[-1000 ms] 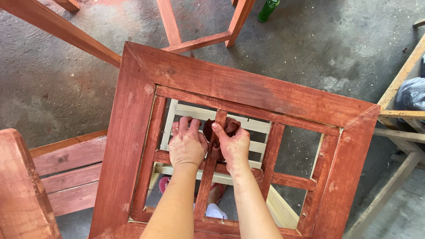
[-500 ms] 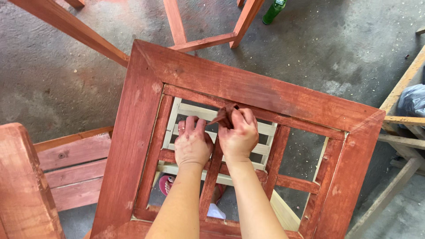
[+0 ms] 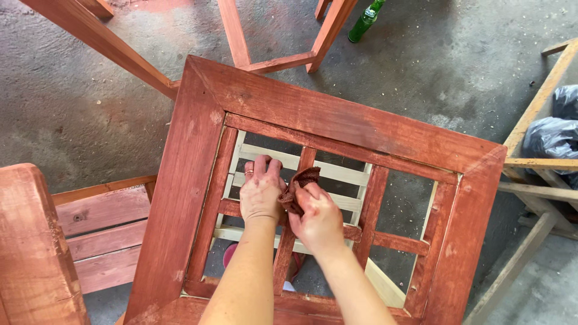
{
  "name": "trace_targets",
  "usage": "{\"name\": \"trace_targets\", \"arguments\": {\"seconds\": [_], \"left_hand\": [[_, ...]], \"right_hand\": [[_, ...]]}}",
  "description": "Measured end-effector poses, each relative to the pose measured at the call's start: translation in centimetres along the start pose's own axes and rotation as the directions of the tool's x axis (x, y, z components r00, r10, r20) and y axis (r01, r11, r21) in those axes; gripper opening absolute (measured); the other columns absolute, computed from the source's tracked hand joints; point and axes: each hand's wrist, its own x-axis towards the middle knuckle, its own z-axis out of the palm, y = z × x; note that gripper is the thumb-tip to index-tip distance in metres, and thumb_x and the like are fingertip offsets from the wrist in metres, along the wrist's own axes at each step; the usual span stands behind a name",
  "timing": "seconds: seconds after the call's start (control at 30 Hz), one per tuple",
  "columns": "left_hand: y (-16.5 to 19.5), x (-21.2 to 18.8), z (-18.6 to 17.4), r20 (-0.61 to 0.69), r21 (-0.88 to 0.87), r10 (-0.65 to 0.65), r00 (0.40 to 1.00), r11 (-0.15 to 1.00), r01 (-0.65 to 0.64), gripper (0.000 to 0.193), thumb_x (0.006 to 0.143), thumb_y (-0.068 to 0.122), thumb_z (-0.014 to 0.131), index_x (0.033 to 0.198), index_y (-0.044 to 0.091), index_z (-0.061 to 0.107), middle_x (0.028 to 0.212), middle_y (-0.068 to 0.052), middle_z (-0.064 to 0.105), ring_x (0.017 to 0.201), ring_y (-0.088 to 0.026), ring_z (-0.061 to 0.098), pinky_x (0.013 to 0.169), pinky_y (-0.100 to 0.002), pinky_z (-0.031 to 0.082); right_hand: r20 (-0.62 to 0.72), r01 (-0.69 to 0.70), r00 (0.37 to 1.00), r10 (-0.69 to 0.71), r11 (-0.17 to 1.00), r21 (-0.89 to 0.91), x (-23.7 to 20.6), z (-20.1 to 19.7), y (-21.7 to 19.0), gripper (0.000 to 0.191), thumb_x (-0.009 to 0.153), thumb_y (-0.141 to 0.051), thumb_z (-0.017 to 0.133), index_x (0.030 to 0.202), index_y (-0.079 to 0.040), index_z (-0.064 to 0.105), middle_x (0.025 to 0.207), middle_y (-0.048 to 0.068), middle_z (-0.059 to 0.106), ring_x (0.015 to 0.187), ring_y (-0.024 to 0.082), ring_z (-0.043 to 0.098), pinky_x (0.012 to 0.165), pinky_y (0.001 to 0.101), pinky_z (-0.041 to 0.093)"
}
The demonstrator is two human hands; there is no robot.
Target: The person wipes a reddish-brown stain onto a wooden table frame with a cloth, working the stain across the top rails and grid slats while steadying the frame with the other hand. They rotate the frame to reach different sides and continue wiping the stained surfaces.
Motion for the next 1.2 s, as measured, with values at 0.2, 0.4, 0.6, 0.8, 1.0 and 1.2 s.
{"name": "trace_targets", "arguments": {"seconds": [0.2, 0.4, 0.6, 0.8, 1.0, 1.2], "left_hand": [[-0.1, -0.7, -1.0, -0.158, -0.217, 0.016, 0.987, 0.975, -0.051, 0.023, 0.083, 0.006, 0.064, 0.104, 0.016, 0.067, 0.119, -0.005, 0.060, 0.115, -0.032, 0.057, 0.085, -0.047, 0.054], [1.2, -4.0, -5.7, -0.308, -0.498, 0.203, 0.930, 0.798, -0.339, 0.056, 0.070, 0.008, 0.068, 0.126, 0.014, 0.063, 0.137, -0.014, 0.057, 0.131, -0.037, 0.055, 0.113, -0.046, 0.046], [6.6, -12.5, -5.6, -0.090, -0.776, 0.284, 0.955, 0.581, -0.246, 0.104, 0.059, 0.013, 0.085, 0.151, 0.013, 0.038, 0.151, -0.024, 0.033, 0.143, -0.043, 0.033, 0.115, -0.050, 0.033], [7.5, -13.9, -4.4, 0.390, -0.916, 0.102, 0.915, -0.055, 0.397, 0.057, 0.089, 0.001, 0.060, 0.143, 0.017, 0.054, 0.137, -0.012, 0.060, 0.127, -0.030, 0.059, 0.107, -0.043, 0.050], [5.8, -13.4, -5.6, 0.532, -0.729, 0.079, 0.843, -0.464, 0.503, 0.043, 0.101, 0.015, 0.043, 0.141, 0.023, 0.056, 0.141, -0.008, 0.062, 0.127, -0.025, 0.062, 0.103, -0.039, 0.055], [1.6, -13.6, -5.8, 0.465, -0.841, 0.030, 0.885, -0.297, 0.453, 0.045, 0.091, 0.010, 0.045, 0.134, 0.018, 0.053, 0.135, -0.014, 0.061, 0.119, -0.029, 0.065, 0.097, -0.041, 0.057]], "right_hand": [[-0.061, -0.170, 0.980, 0.187, 0.960, 0.222, -0.2, -5.5, 2.1, 0.031, 0.070, -0.004, 0.081, 0.101, -0.004, 0.077, 0.093, 0.008, 0.076, 0.084, 0.018, 0.075, 0.076, 0.0314, 0.060], [-0.159, -0.235, 0.865, 0.476, 0.664, 0.710, -5.5, -12.6, -1.3, 0.036, 0.082, 0.001, 0.076, 0.118, 0.004, 0.072, 0.105, 0.010, 0.078, 0.091, 0.017, 0.073, 0.084, 0.0329, 0.060], [-0.108, -0.019, 0.837, 0.536, 0.226, 0.974, -7.9, -14.0, -4.7, 0.033, 0.102, -0.021, 0.062, 0.124, 0.004, 0.064, 0.114, 0.018, 0.074, 0.098, 0.031, 0.072, 0.086, 0.0500, 0.058], [0.074, -0.065, 0.697, 0.713, -0.040, 0.997, -8.4, -12.3, -4.3, 0.048, 0.103, -0.040, 0.048, 0.137, -0.008, 0.058, 0.135, 0.010, 0.064, 0.124, 0.030, 0.061, 0.109, 0.0541, 0.049], [0.185, -0.281, 0.603, 0.776, -0.010, 0.960, -10.2, -8.2, -3.9, 0.062, 0.093, -0.033, 0.053, 0.150, -0.012, 0.043, 0.145, 0.007, 0.057, 0.130, 0.026, 0.059, 0.105, 0.0525, 0.051], [0.207, -0.350, 0.826, 0.524, 0.190, 0.917, -9.5, -3.9, -7.2, 0.077, 0.082, -0.024, 0.071, 0.152, -0.013, 0.041, 0.139, 0.011, 0.062, 0.123, 0.027, 0.064, 0.101, 0.0441, 0.052]]}}
